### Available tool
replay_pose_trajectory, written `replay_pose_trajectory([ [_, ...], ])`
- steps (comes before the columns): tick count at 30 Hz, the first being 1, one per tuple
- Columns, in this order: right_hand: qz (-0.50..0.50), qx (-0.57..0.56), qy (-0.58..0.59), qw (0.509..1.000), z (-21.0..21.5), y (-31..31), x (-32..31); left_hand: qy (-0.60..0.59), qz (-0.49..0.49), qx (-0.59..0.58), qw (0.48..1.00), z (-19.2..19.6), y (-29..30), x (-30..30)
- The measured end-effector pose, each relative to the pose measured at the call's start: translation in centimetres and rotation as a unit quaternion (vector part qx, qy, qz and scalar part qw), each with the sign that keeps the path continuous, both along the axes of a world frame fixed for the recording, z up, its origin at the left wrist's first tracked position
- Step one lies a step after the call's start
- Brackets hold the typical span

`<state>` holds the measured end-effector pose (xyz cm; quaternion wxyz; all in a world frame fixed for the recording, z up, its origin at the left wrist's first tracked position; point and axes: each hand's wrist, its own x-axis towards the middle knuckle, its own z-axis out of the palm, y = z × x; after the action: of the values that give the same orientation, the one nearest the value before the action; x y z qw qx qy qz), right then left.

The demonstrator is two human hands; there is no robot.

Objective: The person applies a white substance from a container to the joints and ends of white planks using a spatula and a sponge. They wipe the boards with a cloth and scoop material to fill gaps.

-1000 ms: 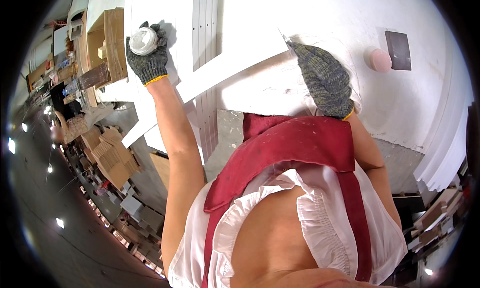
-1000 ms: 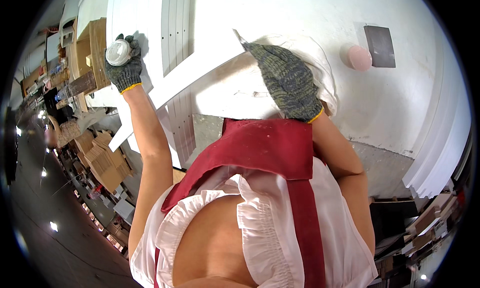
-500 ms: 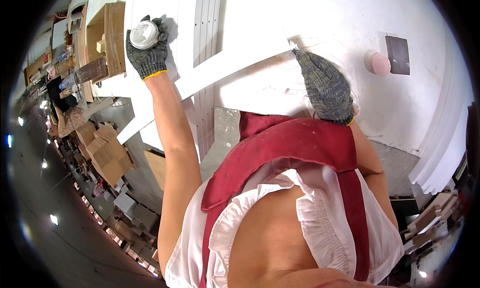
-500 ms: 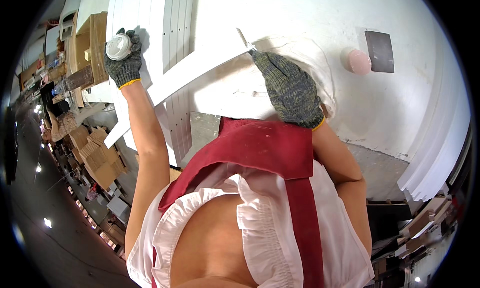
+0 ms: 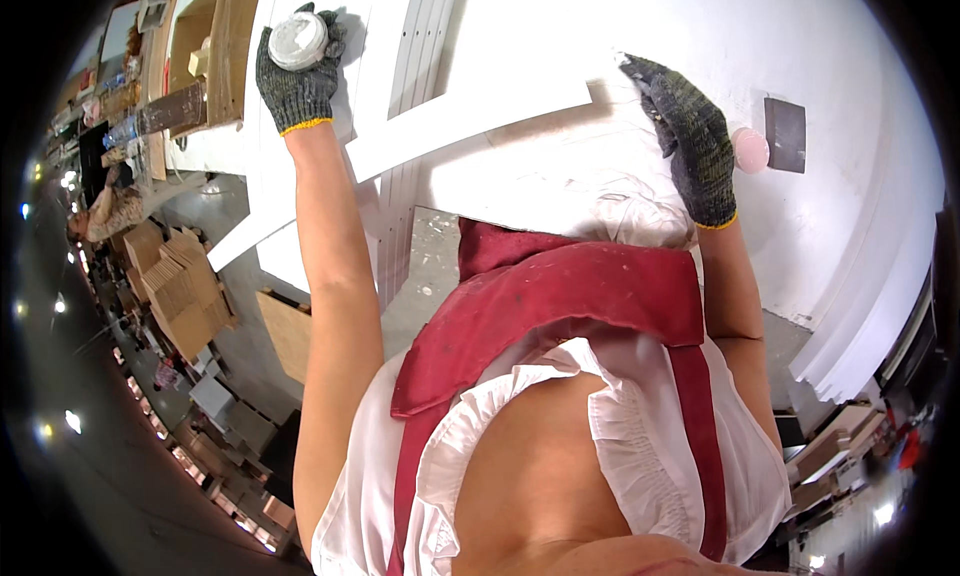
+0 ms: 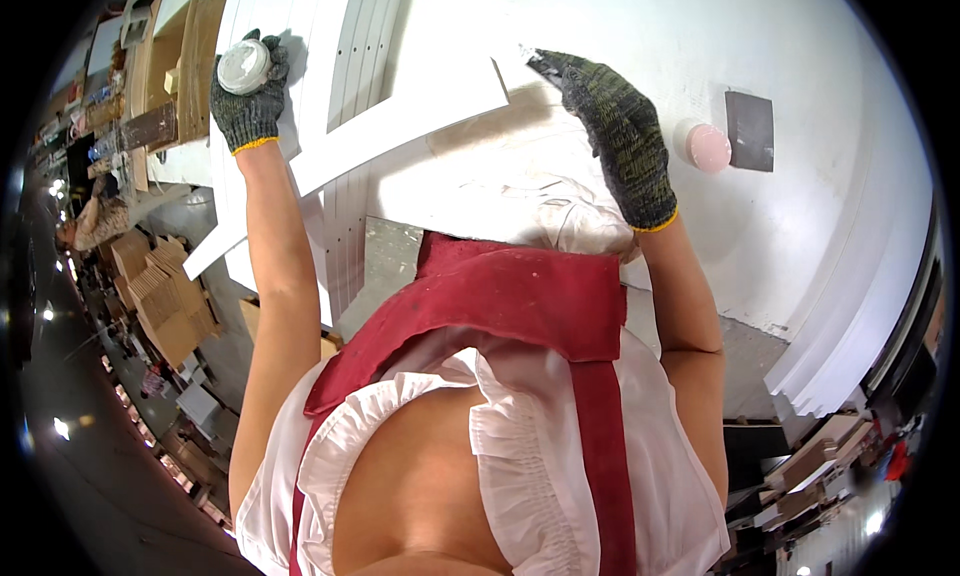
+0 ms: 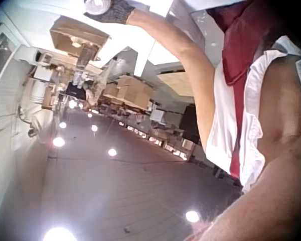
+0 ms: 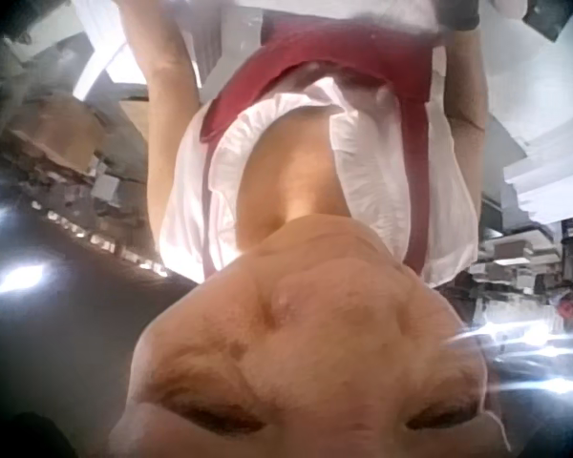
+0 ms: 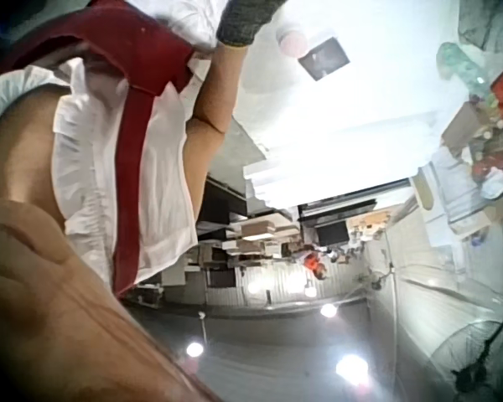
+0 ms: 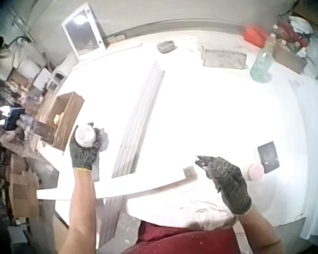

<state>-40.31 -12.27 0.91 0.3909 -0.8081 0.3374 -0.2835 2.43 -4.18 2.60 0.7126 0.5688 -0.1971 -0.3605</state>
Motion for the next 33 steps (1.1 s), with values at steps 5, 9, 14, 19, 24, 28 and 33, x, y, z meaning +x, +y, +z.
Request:
replay_pose_trajectory([
  [5,0.092,-0.257,0.047,0.961,2.2,-2.9,1.6,-0.367,-0.049,0.127,0.92,0.4,0.7,-1.2],
  [9,0.114,-0.331,0.116,0.93,5.0,-4.2,3.3,-0.036,-0.01,0.009,0.999,-0.4,0.4,0.2],
  [14,0.197,-0.448,0.198,0.849,6.3,-4.9,4.5,0.022,-0.03,-0.003,0.999,-0.5,0.7,1.5],
  [19,0.25,-0.449,0.183,0.838,6.4,-5.5,4.6,0.186,0.015,-0.072,0.98,0.5,-0.1,-1.2],
  [24,0.253,-0.456,0.194,0.831,6.3,-5.2,3.9,0.175,-0.007,-0.091,0.98,0.1,0.1,-0.8],
  [28,0.254,-0.456,0.218,0.825,6.5,-4.5,3.2,0.175,0.0,-0.095,0.98,0.0,0.3,-0.7],
  [33,0.269,-0.414,0.286,0.821,7.9,-3.2,1.5,0.186,-0.036,-0.1,0.977,-0.2,0.2,-0.4],
])
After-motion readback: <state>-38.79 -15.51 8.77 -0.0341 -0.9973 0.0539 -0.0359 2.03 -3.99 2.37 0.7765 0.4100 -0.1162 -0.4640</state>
